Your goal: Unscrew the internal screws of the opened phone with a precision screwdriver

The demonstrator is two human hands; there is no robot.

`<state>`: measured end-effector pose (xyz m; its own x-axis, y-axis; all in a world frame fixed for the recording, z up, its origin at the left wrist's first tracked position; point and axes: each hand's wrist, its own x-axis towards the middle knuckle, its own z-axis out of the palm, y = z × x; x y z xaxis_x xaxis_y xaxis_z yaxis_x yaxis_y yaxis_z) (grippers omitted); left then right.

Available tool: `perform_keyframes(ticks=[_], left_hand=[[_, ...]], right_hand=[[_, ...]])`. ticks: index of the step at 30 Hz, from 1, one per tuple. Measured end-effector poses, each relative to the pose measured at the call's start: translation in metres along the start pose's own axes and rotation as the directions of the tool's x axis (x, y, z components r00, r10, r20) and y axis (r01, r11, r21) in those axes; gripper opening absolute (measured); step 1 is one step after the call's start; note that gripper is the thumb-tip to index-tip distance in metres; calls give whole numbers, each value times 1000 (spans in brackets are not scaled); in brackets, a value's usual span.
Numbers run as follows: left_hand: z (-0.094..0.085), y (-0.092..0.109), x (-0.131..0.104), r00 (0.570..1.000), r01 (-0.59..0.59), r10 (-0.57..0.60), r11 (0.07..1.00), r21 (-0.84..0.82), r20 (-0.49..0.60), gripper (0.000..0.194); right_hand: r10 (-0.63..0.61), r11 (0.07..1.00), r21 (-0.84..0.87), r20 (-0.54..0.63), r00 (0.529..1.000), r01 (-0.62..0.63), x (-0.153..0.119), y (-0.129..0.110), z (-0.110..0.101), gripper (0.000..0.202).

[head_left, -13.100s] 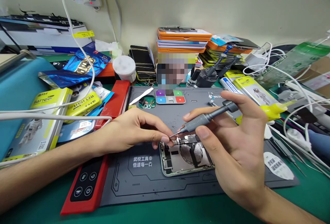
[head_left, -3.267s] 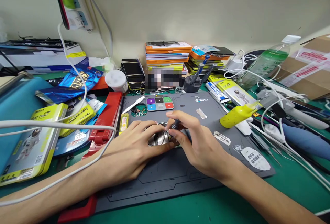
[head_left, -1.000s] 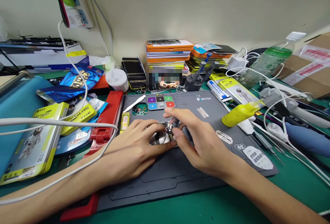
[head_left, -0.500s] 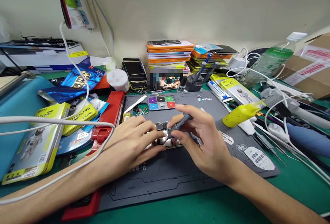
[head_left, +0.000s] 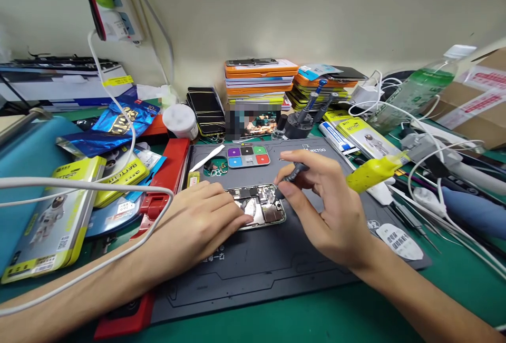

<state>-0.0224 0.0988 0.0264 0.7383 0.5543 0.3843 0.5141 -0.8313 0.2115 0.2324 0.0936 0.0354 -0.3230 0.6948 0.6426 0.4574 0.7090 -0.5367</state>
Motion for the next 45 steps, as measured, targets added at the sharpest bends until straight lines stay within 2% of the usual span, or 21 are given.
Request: perform_keyframes(ticks=[5, 10, 17, 37, 45], left_hand=[[-1, 2, 0, 998, 9, -6, 999, 49, -60, 40], [-2, 3, -1, 994, 27, -22, 999, 41, -110, 39], [-1, 2, 0, 995, 36, -30, 998, 56, -99, 38], [2, 0, -4, 994, 82, -79, 996, 37, -78, 36], [2, 1, -4, 994, 71, -66, 996, 61, -89, 37]], right_hand=[[85, 996, -10, 49, 995, -84, 3, 2, -3, 37], [93, 996, -24, 86, 992, -91, 2, 1, -3, 36], [82, 996, 24, 95, 992, -85, 0, 4, 0, 38], [51, 999, -24, 151, 987, -47, 0, 4, -2, 41], [-2, 999, -48, 177, 984, 10, 1, 5, -2, 39]])
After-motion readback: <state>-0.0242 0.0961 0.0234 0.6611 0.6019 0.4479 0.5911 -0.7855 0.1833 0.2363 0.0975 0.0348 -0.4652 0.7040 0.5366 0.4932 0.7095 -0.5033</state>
